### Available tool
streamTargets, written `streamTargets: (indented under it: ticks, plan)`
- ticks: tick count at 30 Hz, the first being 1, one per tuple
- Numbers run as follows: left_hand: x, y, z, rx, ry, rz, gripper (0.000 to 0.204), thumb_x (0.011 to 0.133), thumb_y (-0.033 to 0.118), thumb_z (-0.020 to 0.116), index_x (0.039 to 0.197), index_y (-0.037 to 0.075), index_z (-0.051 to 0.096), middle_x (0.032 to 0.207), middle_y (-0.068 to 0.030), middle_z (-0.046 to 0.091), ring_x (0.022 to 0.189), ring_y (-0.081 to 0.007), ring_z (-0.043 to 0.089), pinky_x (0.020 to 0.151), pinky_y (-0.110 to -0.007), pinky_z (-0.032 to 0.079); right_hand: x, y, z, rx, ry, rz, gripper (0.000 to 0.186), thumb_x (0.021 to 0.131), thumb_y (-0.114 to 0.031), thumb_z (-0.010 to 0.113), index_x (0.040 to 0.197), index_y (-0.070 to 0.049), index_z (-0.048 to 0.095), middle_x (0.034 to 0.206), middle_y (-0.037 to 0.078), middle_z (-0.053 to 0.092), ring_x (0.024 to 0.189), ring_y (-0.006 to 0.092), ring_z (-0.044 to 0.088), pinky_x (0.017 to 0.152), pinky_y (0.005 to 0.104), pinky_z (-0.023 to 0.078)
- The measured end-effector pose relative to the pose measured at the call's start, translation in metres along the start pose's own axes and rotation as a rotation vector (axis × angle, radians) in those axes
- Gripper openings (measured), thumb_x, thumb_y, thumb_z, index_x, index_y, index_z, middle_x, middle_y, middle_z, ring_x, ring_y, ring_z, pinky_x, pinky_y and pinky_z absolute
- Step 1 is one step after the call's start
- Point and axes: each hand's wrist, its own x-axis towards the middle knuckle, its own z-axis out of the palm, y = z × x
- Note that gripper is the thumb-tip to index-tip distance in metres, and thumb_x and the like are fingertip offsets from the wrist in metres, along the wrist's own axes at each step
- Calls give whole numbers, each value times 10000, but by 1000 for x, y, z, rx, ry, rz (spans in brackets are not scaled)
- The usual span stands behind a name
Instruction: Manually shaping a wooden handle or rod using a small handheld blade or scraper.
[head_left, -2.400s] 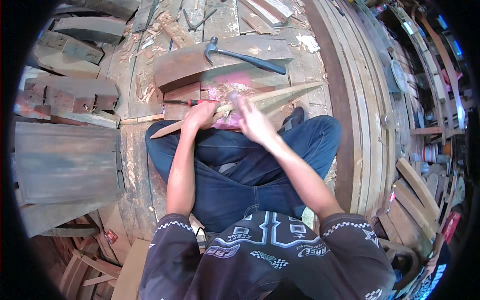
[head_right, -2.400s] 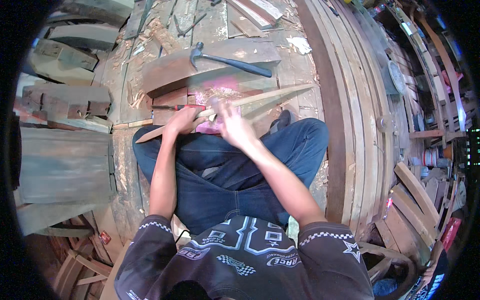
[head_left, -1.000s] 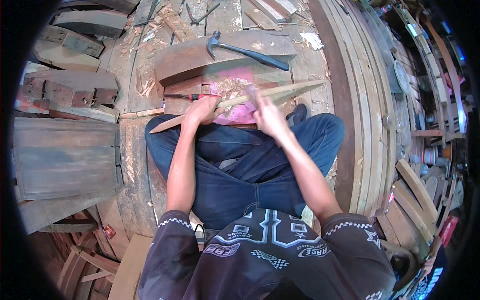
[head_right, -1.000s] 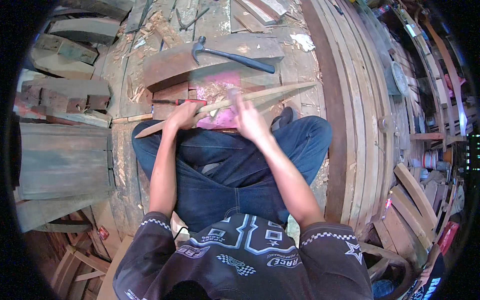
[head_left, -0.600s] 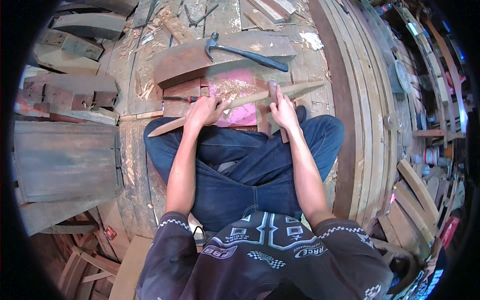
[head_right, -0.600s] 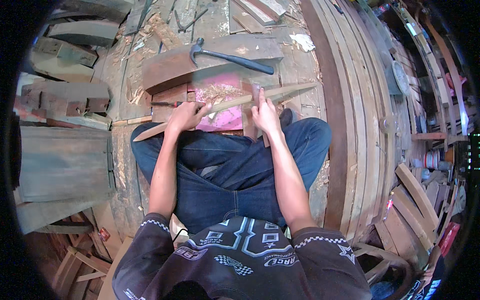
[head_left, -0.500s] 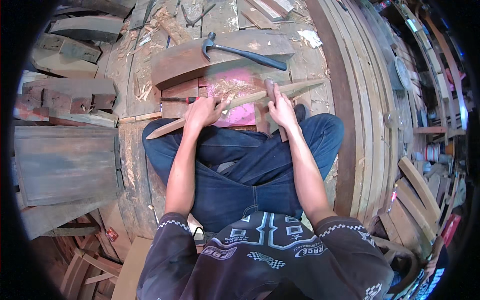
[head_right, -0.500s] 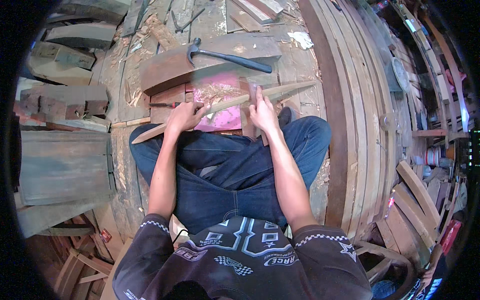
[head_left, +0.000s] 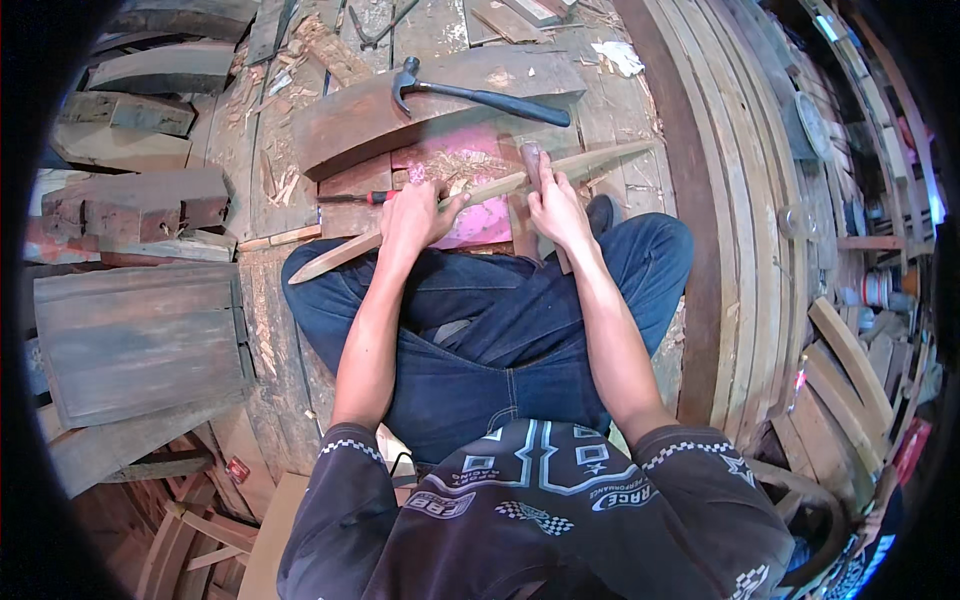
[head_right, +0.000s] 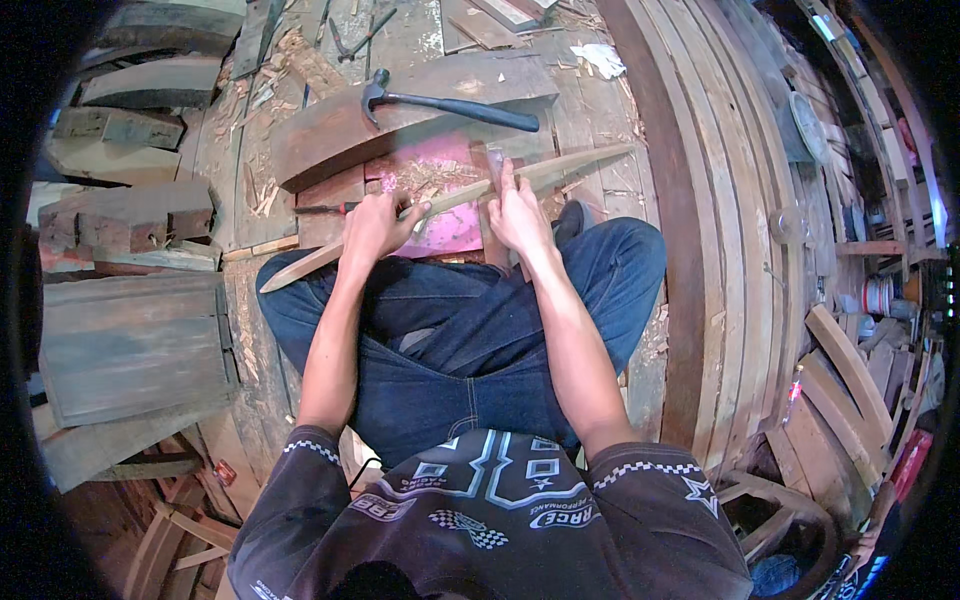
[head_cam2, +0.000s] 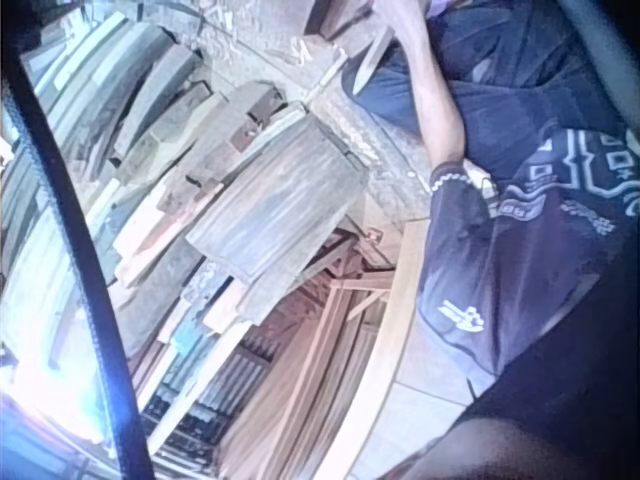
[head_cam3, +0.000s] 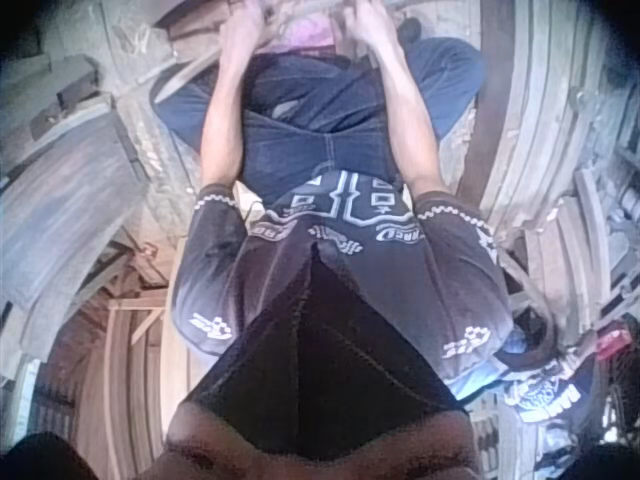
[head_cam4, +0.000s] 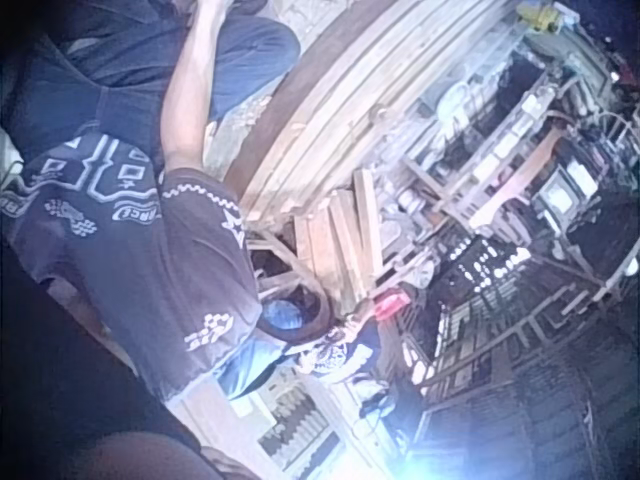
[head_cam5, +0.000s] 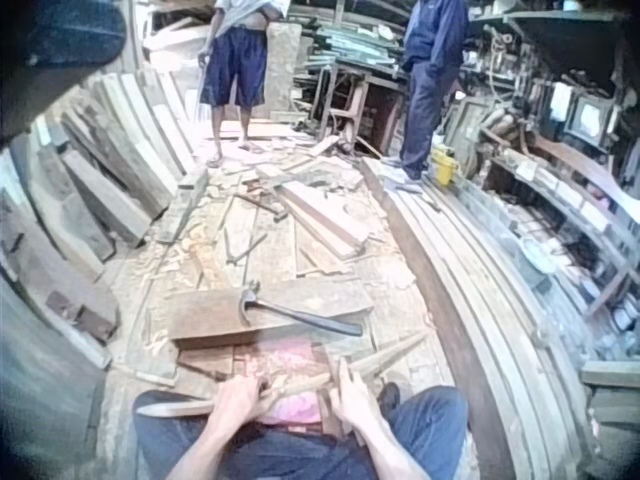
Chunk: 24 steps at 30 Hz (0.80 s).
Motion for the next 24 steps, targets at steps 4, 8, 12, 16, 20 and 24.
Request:
streamTargets:
  ticks: [4,8,12,16,20,24]
  plan:
    - [1,-2,2,3,31,56,396,841,458,640,911,74,709,748,-210,665,769,-368,666,681,-467,522,0,-2,-1,11,0,4,724,850,-148,498,1483,-17,171,1194,369,477,1079,482,533,956,473,431]
    - [1,-5,3,-6,36,95,379,845,437,644,905,68,703,751,-207,665,764,-372,661,674,-473,515,0,-3,-2,6,-23,28,725,849,-147,495,1483,-16,168,1206,373,471,1098,482,524,966,471,426]
    - [1,-7,3,-34,-1,95,364,846,420,646,917,66,695,768,-206,667,774,-375,658,677,-477,510,-1,-5,-4,26,-31,27,727,846,-148,495,1482,-15,170,1205,368,475,1101,482,523,972,466,424]
    - [-1,-5,-1,-67,-29,64,352,847,405,646,940,68,688,779,-206,668,782,-380,658,685,-487,506,-1,-3,-2,8,-8,12,725,842,-146,499,1479,-11,180,1197,367,482,1096,483,526,969,466,426]
    - [0,-9,2,-76,-25,74,351,848,400,644,951,67,685,786,-206,670,790,-380,659,691,-493,504,-1,-6,-4,2,-17,23,723,843,-148,499,1478,-9,184,1199,367,482,1103,481,523,969,465,427]
    - [2,-14,4,-117,-34,91,338,847,390,645,938,66,681,808,-207,670,817,-378,656,705,-491,500,-1,-10,-10,32,-62,43,724,848,-152,500,1478,-1,178,1249,395,436,1136,493,506,989,464,425]
